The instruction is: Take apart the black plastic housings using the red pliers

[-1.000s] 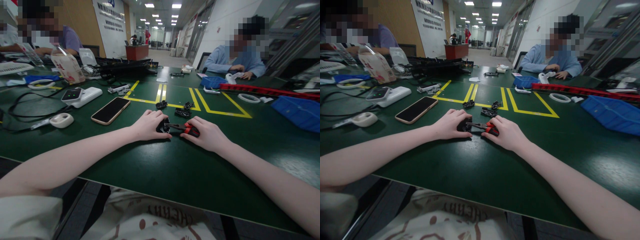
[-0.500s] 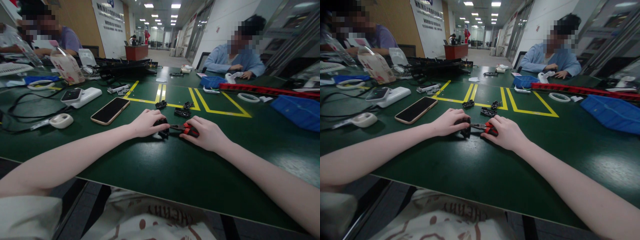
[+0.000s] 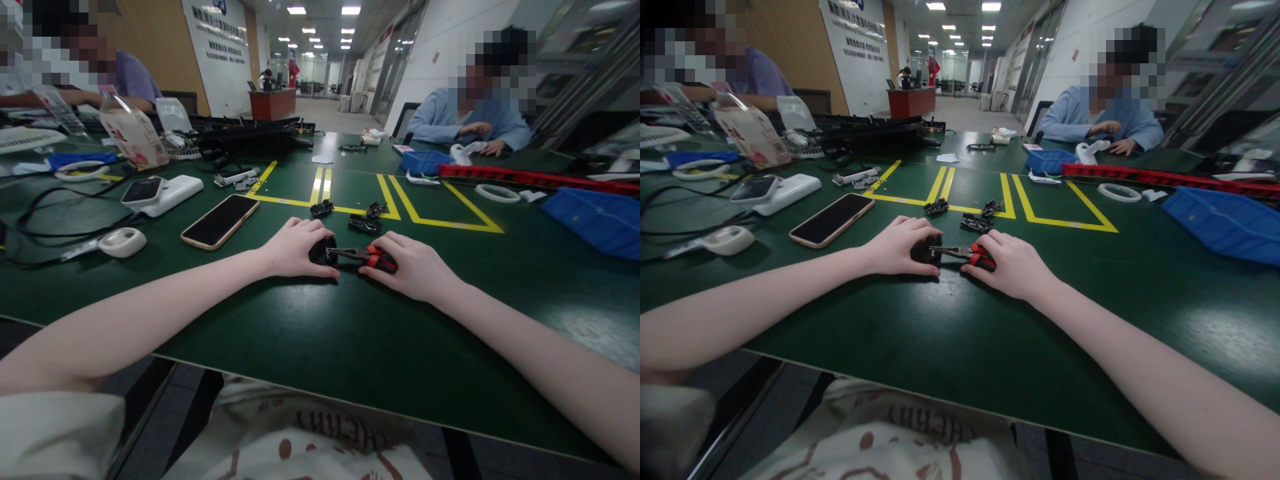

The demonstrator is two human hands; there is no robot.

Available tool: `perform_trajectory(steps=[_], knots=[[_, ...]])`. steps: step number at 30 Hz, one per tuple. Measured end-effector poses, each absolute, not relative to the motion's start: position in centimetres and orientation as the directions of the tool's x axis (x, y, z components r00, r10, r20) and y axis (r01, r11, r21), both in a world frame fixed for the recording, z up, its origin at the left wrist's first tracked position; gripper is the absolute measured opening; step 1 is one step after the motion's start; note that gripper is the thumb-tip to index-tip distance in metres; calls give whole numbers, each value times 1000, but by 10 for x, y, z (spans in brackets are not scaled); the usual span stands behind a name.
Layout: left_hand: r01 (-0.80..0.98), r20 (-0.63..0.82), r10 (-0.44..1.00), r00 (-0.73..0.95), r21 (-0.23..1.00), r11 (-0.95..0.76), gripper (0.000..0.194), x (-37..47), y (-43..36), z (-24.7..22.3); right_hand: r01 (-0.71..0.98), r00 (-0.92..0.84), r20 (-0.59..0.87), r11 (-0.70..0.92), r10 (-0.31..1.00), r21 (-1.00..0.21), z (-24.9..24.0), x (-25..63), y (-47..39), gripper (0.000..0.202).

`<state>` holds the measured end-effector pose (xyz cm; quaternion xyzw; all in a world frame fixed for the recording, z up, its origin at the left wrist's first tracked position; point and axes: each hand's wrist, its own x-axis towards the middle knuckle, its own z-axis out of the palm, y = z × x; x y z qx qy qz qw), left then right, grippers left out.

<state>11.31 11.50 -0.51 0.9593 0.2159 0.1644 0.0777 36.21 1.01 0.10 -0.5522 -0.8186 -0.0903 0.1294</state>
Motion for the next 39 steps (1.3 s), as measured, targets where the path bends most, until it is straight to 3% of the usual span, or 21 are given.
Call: perform_trajectory(steps=[24,33,39], knots=[[253,254,318,914,257,-933,63,111,122,-3,913,-380,313,407,870,-24,0,363,10,46],[141,216,206,954,280,-950,68,108,116,-1,904,-415,332,426,847,43,1,362,9,45],[143,230,238,944,365,-920,77,107,120,-3,903,-415,334,427,846,41,1,363,10,43]])
